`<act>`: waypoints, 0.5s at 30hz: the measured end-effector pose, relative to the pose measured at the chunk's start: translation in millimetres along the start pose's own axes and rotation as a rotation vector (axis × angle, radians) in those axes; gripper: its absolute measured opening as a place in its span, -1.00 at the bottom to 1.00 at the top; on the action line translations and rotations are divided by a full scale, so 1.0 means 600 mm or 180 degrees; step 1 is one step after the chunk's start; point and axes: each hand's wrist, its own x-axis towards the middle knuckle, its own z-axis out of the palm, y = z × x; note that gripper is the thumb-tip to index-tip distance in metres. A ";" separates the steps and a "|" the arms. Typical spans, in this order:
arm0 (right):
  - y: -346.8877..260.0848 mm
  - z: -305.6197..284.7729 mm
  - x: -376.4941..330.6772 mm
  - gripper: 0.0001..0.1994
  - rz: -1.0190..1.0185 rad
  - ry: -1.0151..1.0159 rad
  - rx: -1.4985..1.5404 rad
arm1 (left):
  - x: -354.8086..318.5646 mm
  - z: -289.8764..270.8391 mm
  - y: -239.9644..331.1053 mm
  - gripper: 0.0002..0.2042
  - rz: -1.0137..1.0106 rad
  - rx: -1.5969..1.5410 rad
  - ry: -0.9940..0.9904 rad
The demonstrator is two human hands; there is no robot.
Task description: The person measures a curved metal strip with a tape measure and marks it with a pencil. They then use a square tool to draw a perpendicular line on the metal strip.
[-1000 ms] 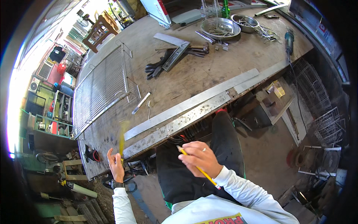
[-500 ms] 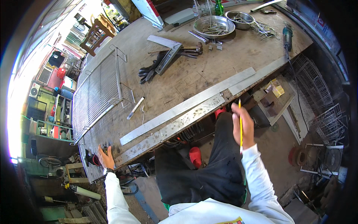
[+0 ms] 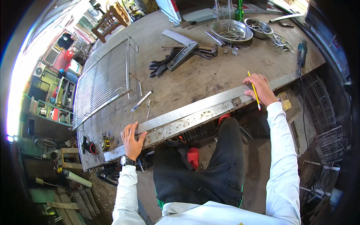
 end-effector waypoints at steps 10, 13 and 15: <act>-0.084 -0.182 0.013 -0.85 -0.0305 0.0315 -0.0016 | 0.024 -0.142 0.035 -0.80 0.0071 -0.1113 -0.1484; -0.207 -0.280 0.048 -0.84 -0.0806 0.0478 -0.0181 | 0.003 -0.205 0.077 -0.70 0.0051 -0.1783 -0.2361; -0.295 -0.323 0.089 -0.80 -0.1205 0.0414 -0.0198 | 0.003 -0.224 0.157 -0.61 0.0616 -0.2196 -0.2216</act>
